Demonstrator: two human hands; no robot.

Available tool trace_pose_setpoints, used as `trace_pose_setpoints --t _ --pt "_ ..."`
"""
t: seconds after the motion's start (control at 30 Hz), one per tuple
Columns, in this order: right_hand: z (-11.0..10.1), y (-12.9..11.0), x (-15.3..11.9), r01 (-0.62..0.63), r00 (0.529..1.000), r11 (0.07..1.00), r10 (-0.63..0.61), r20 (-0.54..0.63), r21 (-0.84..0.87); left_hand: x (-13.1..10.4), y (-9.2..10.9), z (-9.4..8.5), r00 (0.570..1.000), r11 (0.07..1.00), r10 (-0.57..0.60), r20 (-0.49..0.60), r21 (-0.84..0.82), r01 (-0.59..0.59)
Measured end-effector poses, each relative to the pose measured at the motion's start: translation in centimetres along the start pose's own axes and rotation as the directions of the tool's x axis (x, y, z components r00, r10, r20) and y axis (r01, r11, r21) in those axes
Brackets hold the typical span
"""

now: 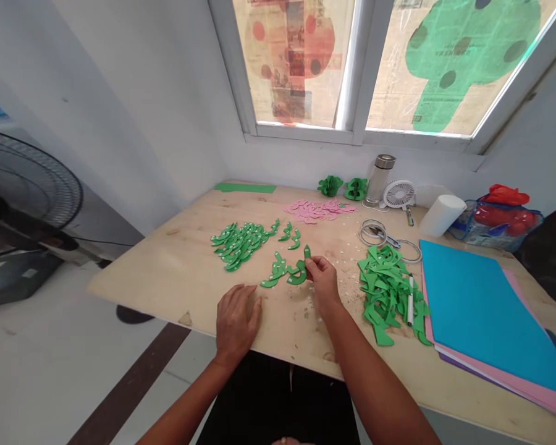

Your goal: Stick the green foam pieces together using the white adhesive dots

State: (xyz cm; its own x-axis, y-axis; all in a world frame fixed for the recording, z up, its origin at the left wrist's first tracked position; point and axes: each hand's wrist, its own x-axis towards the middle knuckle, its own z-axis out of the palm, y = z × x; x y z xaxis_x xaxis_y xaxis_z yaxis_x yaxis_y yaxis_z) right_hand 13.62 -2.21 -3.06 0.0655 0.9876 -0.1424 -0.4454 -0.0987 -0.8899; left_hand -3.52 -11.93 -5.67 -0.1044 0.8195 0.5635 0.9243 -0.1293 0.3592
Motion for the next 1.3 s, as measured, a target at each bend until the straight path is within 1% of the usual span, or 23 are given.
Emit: trace_pose_setpoints --t 0.1,0.17,0.23,0.27,0.3,0.33,0.37,0.4,0.43,0.47,0.53,0.6,0.7,0.8,0.9,0.97,1.1,1.2,1.3 --pt "0.2 -0.1 -0.2 0.041 0.999 0.998 -0.040 0.034 -0.055 0.5 0.1 -0.8 1.000 0.983 -0.016 -0.001 -0.184 0.015" --pt "0.4 -0.3 -0.3 0.061 0.997 0.994 -0.057 0.049 -0.088 1.6 0.5 -1.2 0.999 0.931 -0.046 0.012 -0.361 0.048" --pt "0.7 -0.6 -0.5 0.075 0.995 0.990 -0.067 0.070 -0.119 3.4 1.2 -1.4 0.992 0.849 -0.094 0.087 -0.513 0.126" --pt "0.8 -0.8 -0.5 0.080 0.994 0.988 -0.069 0.081 -0.135 4.5 1.6 -1.5 0.982 0.797 -0.107 0.158 -0.576 0.179" --pt "1.0 -0.9 -0.5 0.084 0.994 0.985 -0.071 0.089 -0.151 5.6 1.9 -1.4 0.964 0.731 -0.104 0.246 -0.638 0.242" --pt "1.1 -1.0 -0.5 0.088 0.993 0.982 -0.074 0.090 -0.165 6.7 2.3 -1.3 0.938 0.651 -0.076 0.338 -0.695 0.304" --pt "1.3 -1.1 -0.5 0.092 0.993 0.980 -0.078 0.084 -0.176 7.7 2.5 -1.2 0.913 0.560 -0.057 0.405 -0.744 0.365" --pt "1.5 -1.2 -0.4 0.096 0.994 0.979 -0.084 0.072 -0.181 8.6 2.7 -1.0 0.882 0.476 -0.038 0.471 -0.767 0.430" --pt "1.6 -1.2 -0.3 0.101 0.994 0.979 -0.091 0.059 -0.180 9.4 2.8 -0.8 0.842 0.417 -0.012 0.539 -0.763 0.494" --pt "1.8 -1.2 -0.2 0.106 0.994 0.979 -0.098 0.049 -0.177 9.9 2.7 -0.6 0.805 0.379 0.013 0.594 -0.747 0.546" --pt "2.0 -1.1 0.1 0.110 0.993 0.977 -0.102 0.058 -0.180 10.7 2.5 0.0 0.752 0.334 0.036 0.659 -0.717 0.612" --pt "2.2 -0.8 0.5 0.120 0.991 0.975 -0.109 0.073 -0.184 11.2 2.2 0.6 0.727 0.304 0.040 0.686 -0.701 0.645" --pt "2.0 -0.3 1.2 0.161 0.985 0.971 -0.147 0.089 -0.178 11.8 2.0 1.4 0.716 0.270 0.053 0.696 -0.701 0.660" --pt "1.4 0.2 1.8 0.199 0.980 0.965 -0.190 0.066 -0.173 12.6 2.0 2.3 0.705 0.264 0.124 0.698 -0.708 0.655" --pt "0.8 0.5 2.3 0.219 0.975 0.963 -0.209 0.076 -0.154 13.3 2.0 3.0 0.676 0.281 0.219 0.703 -0.709 0.647" --pt "0.5 0.6 2.6 0.228 0.973 0.963 -0.220 0.066 -0.146 13.8 2.1 3.3 0.659 0.301 0.249 0.709 -0.704 0.643" --pt "0.2 0.6 3.0 0.230 0.973 0.960 -0.232 0.007 -0.157 14.8 2.4 3.7 0.631 0.364 0.273 0.726 -0.685 0.631" --pt "0.2 0.6 3.2 0.214 0.974 0.966 -0.222 -0.037 -0.147 15.3 2.8 4.1 0.618 0.380 0.279 0.735 -0.675 0.632" --pt "0.3 0.5 3.2 0.216 0.970 0.963 -0.230 -0.077 -0.159 15.4 2.9 4.6 0.618 0.371 0.280 0.735 -0.677 0.636"
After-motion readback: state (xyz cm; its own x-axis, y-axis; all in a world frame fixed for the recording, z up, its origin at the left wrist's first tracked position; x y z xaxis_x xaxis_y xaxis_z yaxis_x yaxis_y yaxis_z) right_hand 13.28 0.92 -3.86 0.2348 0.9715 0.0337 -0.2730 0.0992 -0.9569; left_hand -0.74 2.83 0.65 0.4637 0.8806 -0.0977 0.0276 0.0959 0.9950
